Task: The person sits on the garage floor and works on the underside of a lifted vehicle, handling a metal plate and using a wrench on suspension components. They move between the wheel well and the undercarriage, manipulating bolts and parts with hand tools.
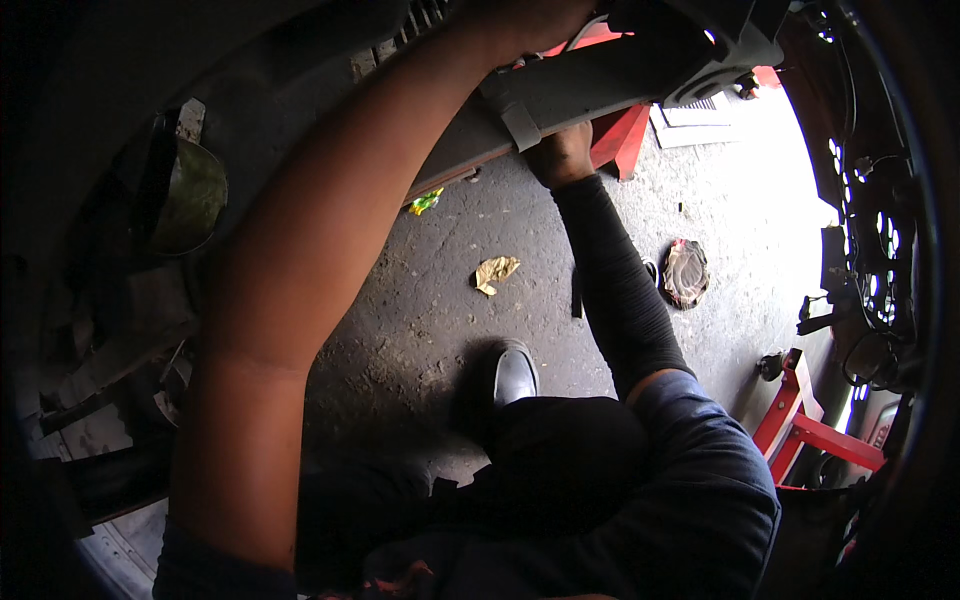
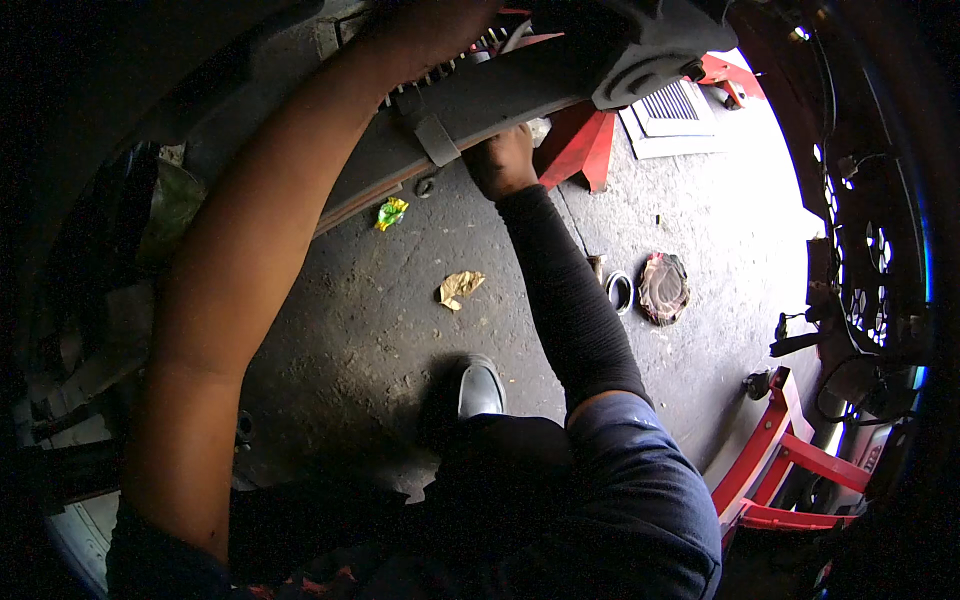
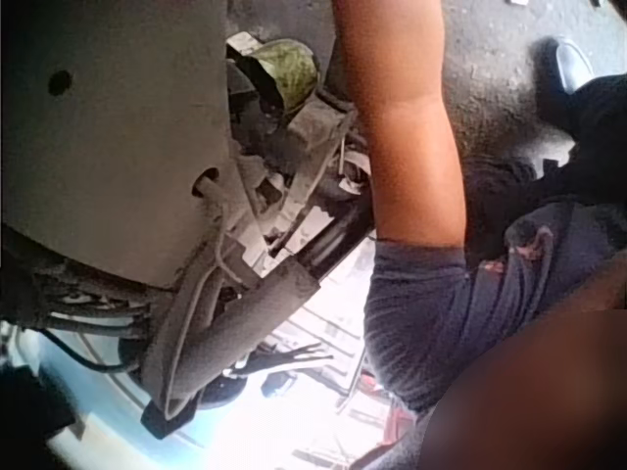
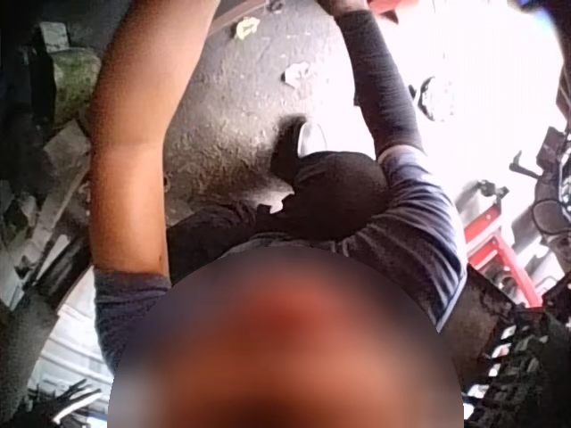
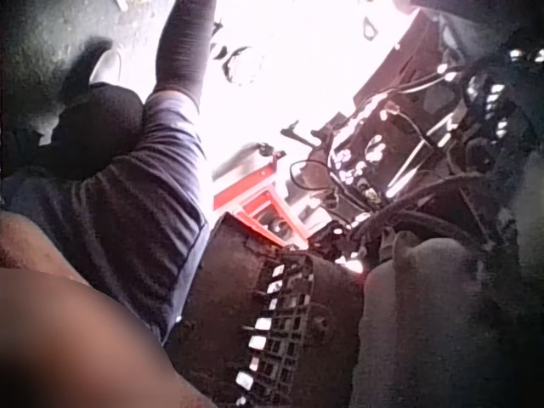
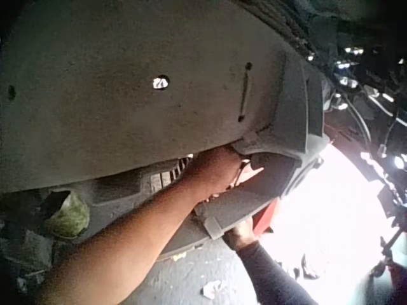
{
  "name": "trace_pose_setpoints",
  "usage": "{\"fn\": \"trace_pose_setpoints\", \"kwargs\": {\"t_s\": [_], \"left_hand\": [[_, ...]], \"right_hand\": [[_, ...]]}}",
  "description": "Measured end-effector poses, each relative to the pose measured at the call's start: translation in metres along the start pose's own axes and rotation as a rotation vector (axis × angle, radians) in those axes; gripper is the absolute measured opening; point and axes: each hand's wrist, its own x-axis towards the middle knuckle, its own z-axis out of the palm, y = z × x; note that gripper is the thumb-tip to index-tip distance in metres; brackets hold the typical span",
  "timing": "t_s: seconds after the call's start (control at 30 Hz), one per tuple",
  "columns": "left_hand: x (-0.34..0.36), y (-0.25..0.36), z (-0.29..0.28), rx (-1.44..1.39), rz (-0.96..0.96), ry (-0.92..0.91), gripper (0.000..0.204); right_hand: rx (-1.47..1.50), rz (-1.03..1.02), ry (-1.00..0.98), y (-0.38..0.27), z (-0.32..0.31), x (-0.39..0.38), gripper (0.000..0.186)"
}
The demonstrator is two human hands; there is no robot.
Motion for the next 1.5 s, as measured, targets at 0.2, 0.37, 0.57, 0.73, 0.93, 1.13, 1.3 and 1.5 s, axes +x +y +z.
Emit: {"fn": "trace_pose_setpoints", "kwargs": {"t_s": [0.2, 0.37, 0.57, 0.73, 0.93, 1.13, 1.3, 1.5], "left_hand": [[-0.006, -0.003, 0.008, -0.070, 0.052, 0.143, 0.033], [-0.004, -0.006, 0.012, 0.156, 0.133, 0.168, 0.032], [-0.003, -0.005, 0.009, 0.002, 0.054, 0.109, 0.032], [0.001, -0.006, 0.011, -0.025, 0.027, 0.081, 0.032], [0.005, -0.002, 0.017, -0.043, 0.009, 0.068, 0.032], [0.007, 0.002, 0.018, -0.030, -0.016, 0.053, 0.032], [0.007, 0.008, 0.013, -0.136, -0.012, 0.089, 0.031], [0.004, 0.013, 0.008, -0.167, -0.108, 0.119, 0.033]], "right_hand": [[-0.092, -0.052, -0.017, 0.036, -0.006, -0.008, 0.032], [-0.169, -0.218, 0.095, 0.059, 0.000, -0.001, 0.031], [-0.057, -0.015, 0.009, 0.044, -0.003, -0.002, 0.034], [0.539, 0.294, 0.081, 0.034, 0.008, 0.001, 0.027], [0.383, 0.099, 0.054, 0.048, 0.012, -0.002, 0.028], [-0.002, -0.006, 0.047, 0.063, 0.005, 0.006, 0.024], [-0.008, -0.175, 0.137, 0.065, 0.004, 0.006, 0.028], [0.011, -0.111, 0.108, 0.057, 0.000, 0.008, 0.025]]}}
